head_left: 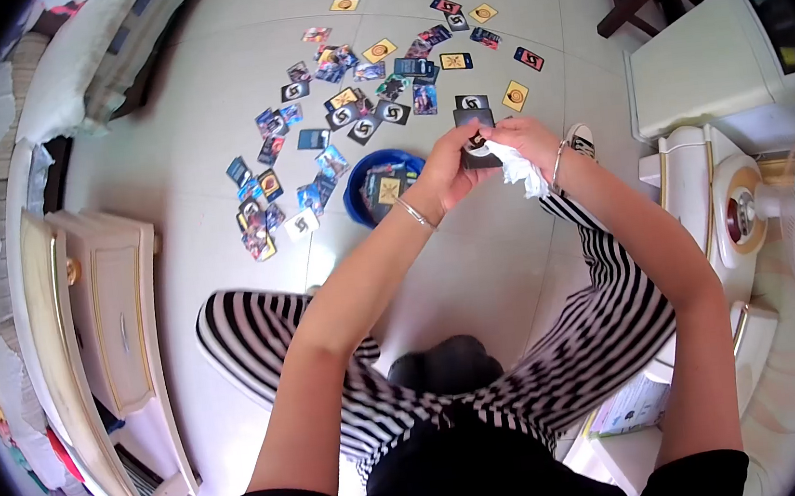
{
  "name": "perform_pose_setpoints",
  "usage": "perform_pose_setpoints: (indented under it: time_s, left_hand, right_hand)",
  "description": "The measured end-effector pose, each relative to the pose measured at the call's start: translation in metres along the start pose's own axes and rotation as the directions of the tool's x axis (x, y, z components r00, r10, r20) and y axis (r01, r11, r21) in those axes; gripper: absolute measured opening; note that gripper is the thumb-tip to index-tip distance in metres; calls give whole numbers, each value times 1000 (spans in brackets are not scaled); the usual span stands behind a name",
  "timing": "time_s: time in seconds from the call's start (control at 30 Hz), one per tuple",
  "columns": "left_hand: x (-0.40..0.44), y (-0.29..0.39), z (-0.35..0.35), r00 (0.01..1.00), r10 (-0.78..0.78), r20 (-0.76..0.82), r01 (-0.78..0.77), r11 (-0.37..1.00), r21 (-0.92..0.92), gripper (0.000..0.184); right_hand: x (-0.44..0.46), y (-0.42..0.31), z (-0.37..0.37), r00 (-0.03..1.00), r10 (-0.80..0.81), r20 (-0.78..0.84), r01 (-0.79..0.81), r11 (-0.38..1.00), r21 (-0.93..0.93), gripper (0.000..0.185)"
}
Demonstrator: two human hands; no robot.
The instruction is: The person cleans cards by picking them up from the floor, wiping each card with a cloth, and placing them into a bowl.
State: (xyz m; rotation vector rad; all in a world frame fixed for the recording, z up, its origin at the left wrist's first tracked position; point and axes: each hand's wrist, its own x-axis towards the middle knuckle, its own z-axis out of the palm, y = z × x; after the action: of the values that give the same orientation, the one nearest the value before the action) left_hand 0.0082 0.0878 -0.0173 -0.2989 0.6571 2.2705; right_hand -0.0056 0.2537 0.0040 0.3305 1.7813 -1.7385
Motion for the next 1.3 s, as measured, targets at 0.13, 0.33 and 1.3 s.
perform_pose_setpoints:
  time_s: [0.13,0.33,1.3]
  left_hand:
    - [-81,-22,15,995,90,35,-85,990,-110,37]
    - [-151,-40,-21,990,128,-51,-135,980,-147,35]
    - [-199,-16,-20,951,307,-12,-287,871,-400,47]
  right_hand:
    - [-58,15,56,995,-68,71,65,997,44,25]
    - [-97,31,113,991,-130,-16,130,959,251,33]
    - [-127,40,197,357,-887,294,769,100,-631,20]
